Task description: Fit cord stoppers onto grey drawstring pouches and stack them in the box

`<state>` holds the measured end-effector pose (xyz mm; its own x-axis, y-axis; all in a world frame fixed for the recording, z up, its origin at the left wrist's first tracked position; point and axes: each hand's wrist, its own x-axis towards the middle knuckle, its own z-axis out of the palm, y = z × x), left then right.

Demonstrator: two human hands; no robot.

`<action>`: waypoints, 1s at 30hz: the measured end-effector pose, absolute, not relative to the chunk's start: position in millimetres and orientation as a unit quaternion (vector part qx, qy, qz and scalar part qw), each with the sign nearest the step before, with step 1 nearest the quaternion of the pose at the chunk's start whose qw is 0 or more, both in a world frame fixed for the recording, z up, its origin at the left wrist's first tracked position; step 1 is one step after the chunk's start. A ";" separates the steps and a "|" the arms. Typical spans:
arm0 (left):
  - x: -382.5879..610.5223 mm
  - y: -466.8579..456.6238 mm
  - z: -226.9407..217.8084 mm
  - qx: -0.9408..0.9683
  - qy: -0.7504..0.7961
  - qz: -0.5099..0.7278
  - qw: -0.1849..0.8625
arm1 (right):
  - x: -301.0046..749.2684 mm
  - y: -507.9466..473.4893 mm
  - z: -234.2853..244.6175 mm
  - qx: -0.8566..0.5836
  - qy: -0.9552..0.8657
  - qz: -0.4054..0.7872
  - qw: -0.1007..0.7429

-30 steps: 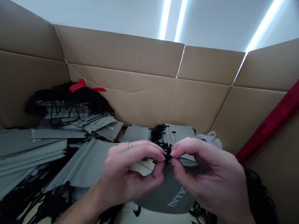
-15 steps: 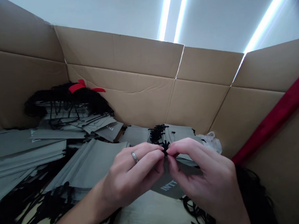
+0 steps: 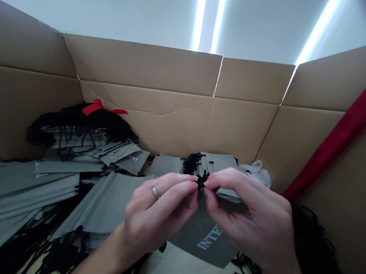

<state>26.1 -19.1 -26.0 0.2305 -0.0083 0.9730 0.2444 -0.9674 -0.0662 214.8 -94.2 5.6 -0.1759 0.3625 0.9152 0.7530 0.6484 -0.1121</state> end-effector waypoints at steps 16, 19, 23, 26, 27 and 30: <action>41.5 -21.2 -23.4 -0.727 -0.067 -0.680 -0.070 | 216.4 -89.7 1.3 -0.339 -0.750 -0.111 0.557; 39.6 -20.0 -19.2 -0.731 -0.044 -0.665 -0.147 | 218.7 -89.3 -0.8 -0.337 -0.747 -0.068 0.569; 35.9 -18.9 -14.1 -0.738 -0.024 -0.641 -0.212 | 219.4 -88.1 -1.3 -0.327 -0.744 -0.029 0.582; 35.0 -17.8 -12.6 -0.744 -0.012 -0.625 -0.236 | 219.1 -87.3 -1.4 -0.323 -0.739 -0.020 0.591; 35.0 -17.4 -12.8 -0.746 -0.013 -0.619 -0.245 | 219.2 -87.1 -1.5 -0.325 -0.737 -0.023 0.593; 35.5 -16.5 -15.2 -0.750 -0.027 -0.616 -0.240 | 220.1 -87.0 -1.7 -0.339 -0.735 -0.055 0.585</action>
